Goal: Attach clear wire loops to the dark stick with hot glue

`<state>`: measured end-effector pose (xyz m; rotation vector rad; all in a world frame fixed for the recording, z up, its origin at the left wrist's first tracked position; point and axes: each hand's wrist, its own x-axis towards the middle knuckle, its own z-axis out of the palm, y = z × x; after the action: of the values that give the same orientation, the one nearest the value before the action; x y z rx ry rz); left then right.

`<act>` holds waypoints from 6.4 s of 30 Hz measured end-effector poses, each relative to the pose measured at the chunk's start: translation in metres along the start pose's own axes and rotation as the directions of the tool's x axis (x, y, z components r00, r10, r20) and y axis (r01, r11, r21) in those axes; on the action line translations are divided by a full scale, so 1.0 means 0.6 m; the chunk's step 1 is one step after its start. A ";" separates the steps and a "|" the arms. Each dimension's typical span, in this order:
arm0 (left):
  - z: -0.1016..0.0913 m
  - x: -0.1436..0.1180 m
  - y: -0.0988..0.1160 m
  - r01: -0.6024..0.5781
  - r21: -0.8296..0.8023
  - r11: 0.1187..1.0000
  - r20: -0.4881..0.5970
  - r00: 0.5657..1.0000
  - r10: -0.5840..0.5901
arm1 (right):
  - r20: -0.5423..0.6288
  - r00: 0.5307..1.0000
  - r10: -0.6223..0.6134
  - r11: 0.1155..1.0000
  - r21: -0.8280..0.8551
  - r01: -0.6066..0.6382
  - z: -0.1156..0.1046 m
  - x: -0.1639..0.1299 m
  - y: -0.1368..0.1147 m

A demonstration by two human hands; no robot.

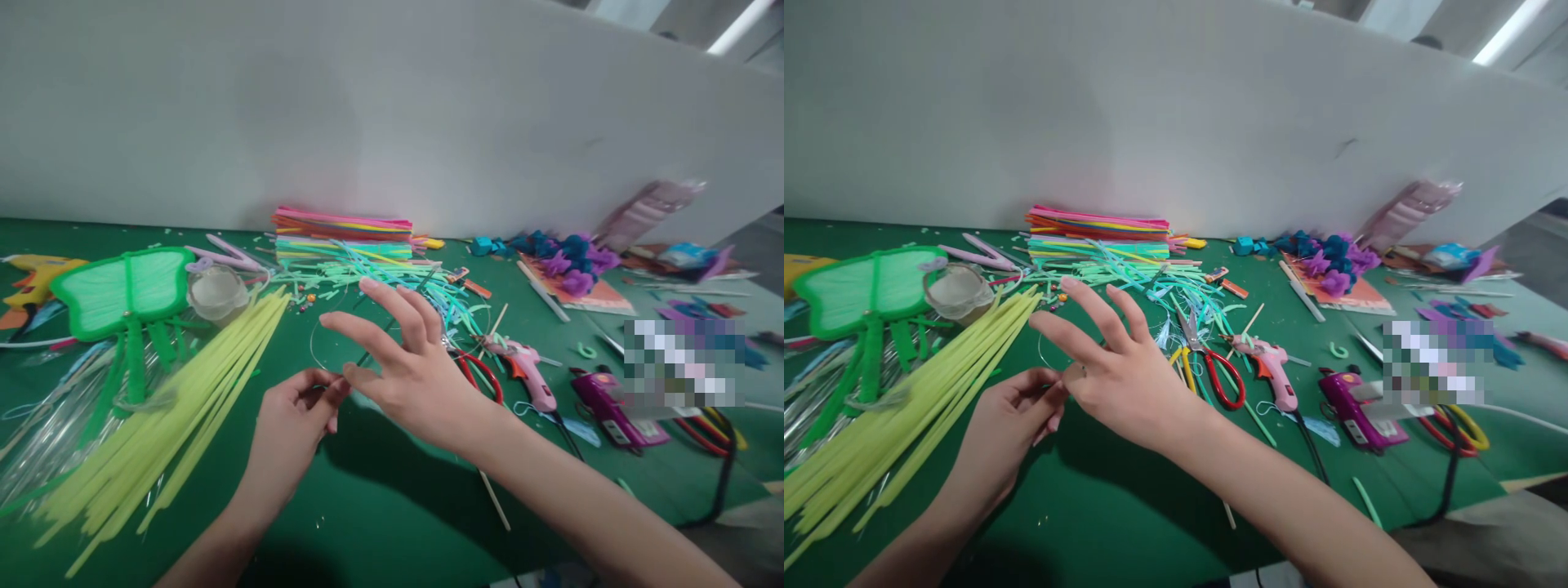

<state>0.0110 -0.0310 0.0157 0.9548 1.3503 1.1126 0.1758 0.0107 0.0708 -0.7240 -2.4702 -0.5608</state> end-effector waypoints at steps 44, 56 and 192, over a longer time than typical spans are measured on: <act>0.016 -0.017 0.011 -0.075 -0.372 0.925 0.011 0.996 0.085 | 0.572 0.404 0.714 -0.564 0.812 -0.153 0.037 -0.019 -0.097; 0.008 -0.008 0.016 -0.136 -0.301 0.944 -0.126 0.987 0.102 | 0.542 0.424 0.726 -0.463 0.841 -0.281 0.044 -0.034 -0.100; 0.001 0.029 -0.009 -0.078 -0.399 0.914 -0.063 0.996 0.058 | 0.594 0.439 0.674 -0.417 0.796 -0.438 0.076 -0.053 -0.102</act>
<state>0.0106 -0.0151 0.0064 0.6772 1.0730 1.4095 0.1474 -0.0259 0.0021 -1.0450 -1.1086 1.4446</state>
